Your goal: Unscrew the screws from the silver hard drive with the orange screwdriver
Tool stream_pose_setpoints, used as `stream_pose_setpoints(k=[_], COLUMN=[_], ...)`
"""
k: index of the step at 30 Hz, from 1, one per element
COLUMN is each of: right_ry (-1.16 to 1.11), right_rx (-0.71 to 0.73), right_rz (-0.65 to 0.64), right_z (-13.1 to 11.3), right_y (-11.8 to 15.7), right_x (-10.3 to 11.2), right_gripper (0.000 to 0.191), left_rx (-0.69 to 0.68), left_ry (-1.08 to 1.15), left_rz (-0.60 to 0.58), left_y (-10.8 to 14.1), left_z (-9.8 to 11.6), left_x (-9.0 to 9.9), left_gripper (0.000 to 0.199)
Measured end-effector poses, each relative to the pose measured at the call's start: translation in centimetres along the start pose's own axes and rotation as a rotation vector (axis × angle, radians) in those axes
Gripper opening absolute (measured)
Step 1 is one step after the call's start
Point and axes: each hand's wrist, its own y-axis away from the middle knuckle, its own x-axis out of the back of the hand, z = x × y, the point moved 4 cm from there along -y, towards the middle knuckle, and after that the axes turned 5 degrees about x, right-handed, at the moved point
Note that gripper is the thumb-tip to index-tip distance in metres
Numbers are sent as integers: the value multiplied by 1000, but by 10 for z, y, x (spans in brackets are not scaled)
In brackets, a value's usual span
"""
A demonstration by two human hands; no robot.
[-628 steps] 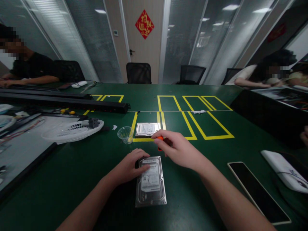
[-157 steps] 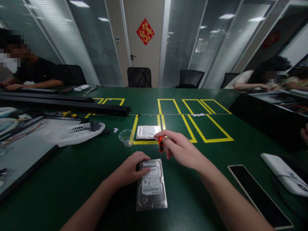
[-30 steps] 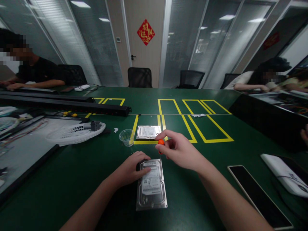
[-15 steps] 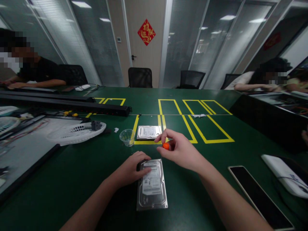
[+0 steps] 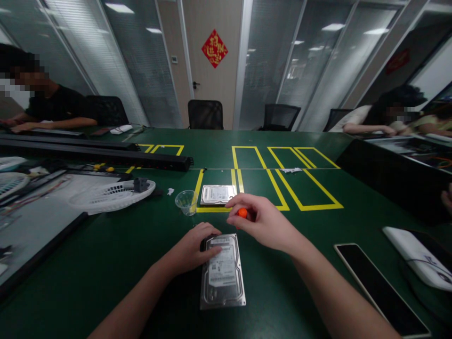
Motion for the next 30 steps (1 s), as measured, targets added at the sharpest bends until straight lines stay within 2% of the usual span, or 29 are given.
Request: stream_pose_setpoints(k=[7, 30], right_ry=[58, 62], right_rx=[-26, -39], right_rz=[27, -13], right_z=[0, 0], right_y=[-1, 2], right_x=[0, -3], right_gripper=[18, 22], left_rx=[-22, -4], left_ry=[0, 2], left_rz=[4, -6], left_y=[-1, 0], left_z=[2, 3], left_x=[0, 1], left_gripper=[26, 26])
